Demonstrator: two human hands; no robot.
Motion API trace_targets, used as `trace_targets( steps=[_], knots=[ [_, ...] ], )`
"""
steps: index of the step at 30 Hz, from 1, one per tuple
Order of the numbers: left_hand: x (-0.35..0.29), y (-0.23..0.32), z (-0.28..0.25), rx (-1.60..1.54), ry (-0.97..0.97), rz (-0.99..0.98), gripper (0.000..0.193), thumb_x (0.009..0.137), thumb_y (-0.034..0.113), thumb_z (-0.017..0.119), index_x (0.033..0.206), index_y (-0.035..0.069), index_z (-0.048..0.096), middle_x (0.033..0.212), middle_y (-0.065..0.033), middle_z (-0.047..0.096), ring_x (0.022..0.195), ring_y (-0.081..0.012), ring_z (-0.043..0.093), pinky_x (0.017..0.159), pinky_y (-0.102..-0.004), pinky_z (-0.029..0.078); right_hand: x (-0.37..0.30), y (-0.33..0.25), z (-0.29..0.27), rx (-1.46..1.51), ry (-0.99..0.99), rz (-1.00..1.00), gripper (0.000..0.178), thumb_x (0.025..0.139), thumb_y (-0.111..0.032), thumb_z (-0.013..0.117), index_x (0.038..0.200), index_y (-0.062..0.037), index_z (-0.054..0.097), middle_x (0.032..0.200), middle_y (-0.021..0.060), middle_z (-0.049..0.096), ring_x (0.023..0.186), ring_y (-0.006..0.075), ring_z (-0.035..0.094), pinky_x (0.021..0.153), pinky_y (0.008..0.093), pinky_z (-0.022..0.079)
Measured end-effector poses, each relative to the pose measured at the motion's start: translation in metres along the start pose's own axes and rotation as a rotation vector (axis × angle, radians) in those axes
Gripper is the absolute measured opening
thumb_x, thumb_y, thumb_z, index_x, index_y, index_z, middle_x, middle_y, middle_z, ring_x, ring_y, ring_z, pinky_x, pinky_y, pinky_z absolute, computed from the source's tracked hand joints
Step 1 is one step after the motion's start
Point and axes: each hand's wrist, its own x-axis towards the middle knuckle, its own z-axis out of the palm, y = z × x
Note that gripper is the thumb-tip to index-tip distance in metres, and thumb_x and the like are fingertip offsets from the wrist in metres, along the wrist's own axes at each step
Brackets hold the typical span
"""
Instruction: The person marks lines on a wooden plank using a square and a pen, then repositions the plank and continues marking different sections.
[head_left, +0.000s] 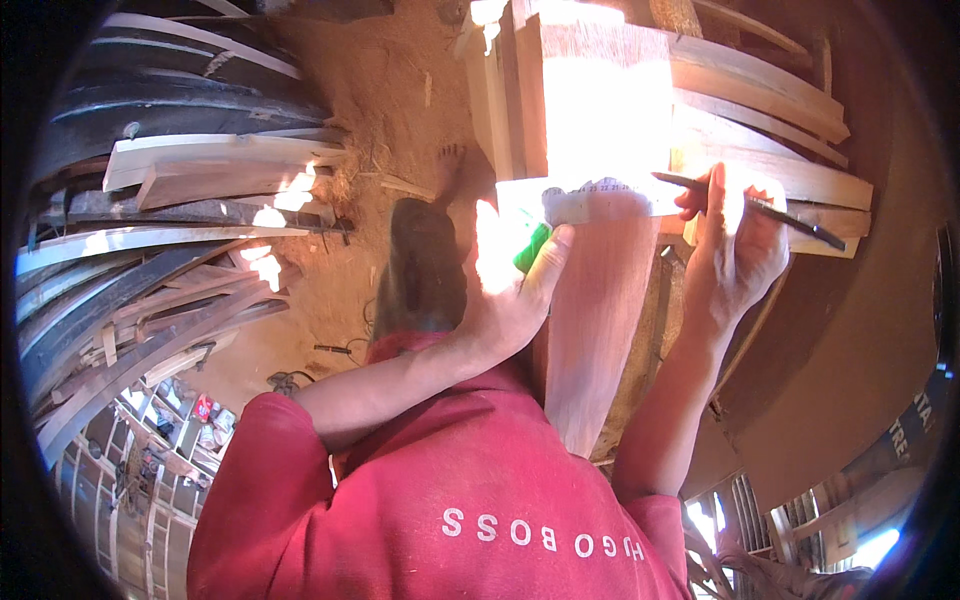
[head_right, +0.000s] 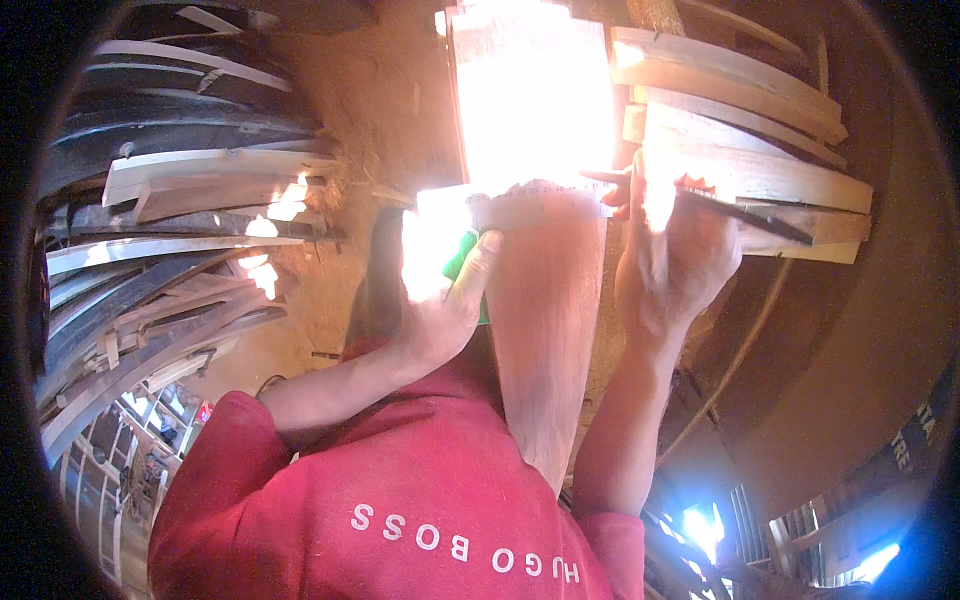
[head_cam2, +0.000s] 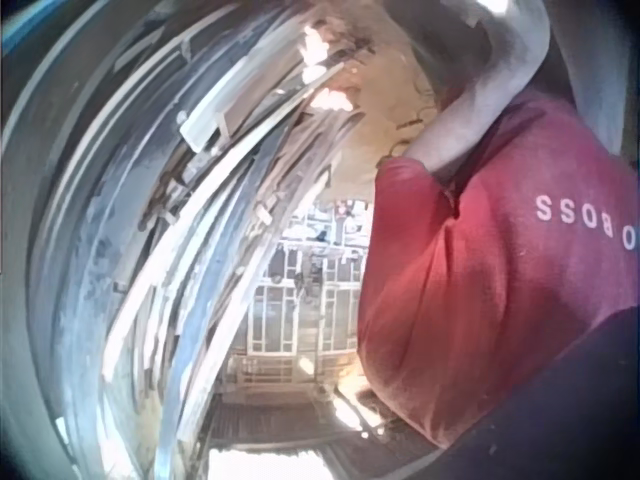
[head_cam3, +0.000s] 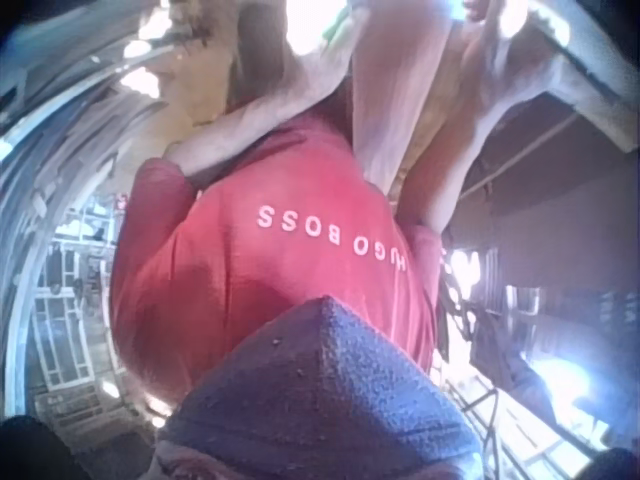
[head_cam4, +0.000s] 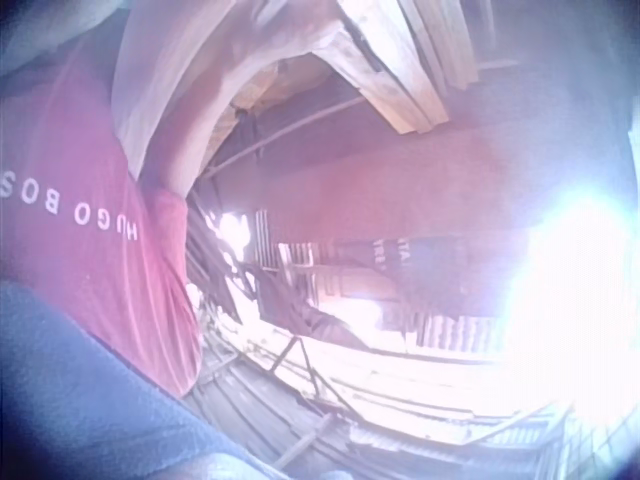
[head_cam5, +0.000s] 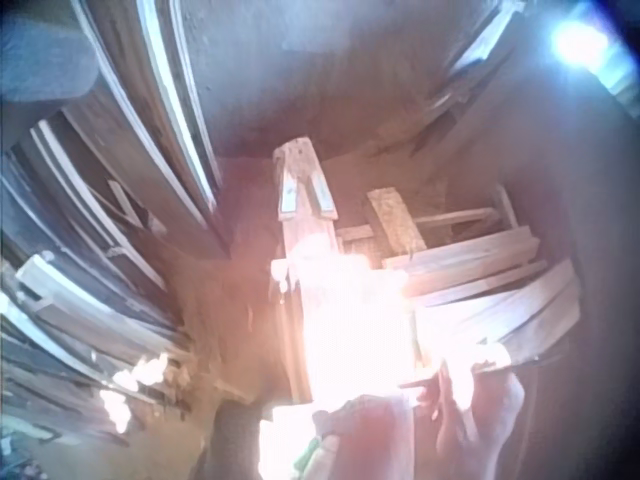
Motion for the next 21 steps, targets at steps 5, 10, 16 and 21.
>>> trace_targets(
  steps=[5,10,16,21],
  knots=[
    [0.033,0.002,-0.01,0.388,-0.034,0.293,0.027,0.099,0.003,0.069,0.118,-0.004,0.05,0.097,-0.0066,0.058,0.092,-0.0145,0.059,0.081,-0.0304,0.051,-0.009,0.01,0.001,0.049,0.074,0.095,0.01,0.102,-0.005,0.069,0.096,-0.0043,0.06,0.083,0.0059,0.068,0.071,0.0125,0.064,0.064,0.0254,0.049],
    [0.058,0.005,-0.013,-0.022,-0.097,0.007,0.034,0.098,0.002,0.069,0.124,-0.004,0.049,0.106,-0.0091,0.062,0.098,-0.0145,0.059,0.085,-0.031,0.052,-0.001,0.017,-0.002,0.045,0.137,0.03,0.009,0.101,-0.004,0.068,0.101,-0.004,0.059,0.094,0.0095,0.067,0.075,0.0159,0.065,0.061,0.0292,0.05],
    [0.085,0.036,-0.015,-0.05,-0.057,-0.273,0.034,0.097,0.001,0.071,0.124,-0.004,0.05,0.106,-0.0097,0.067,0.094,-0.0134,0.063,0.08,-0.0301,0.055,0.022,-0.013,0.011,0.567,0.153,0.106,0.007,0.102,-0.004,0.066,0.102,-0.0021,0.059,0.092,0.0109,0.066,0.071,0.0175,0.062,0.063,0.0306,0.05],
    [0.088,0.037,-0.021,0.032,-0.101,-0.103,0.033,0.097,0.001,0.071,0.123,-0.005,0.052,0.102,-0.0092,0.07,0.09,-0.0125,0.066,0.077,-0.0294,0.056,0.03,-0.016,0.017,0.672,0.167,0.137,0.007,0.103,-0.005,0.065,0.101,-0.0003,0.059,0.09,0.0115,0.066,0.07,0.0175,0.061,0.064,0.0316,0.051]
  ],
)
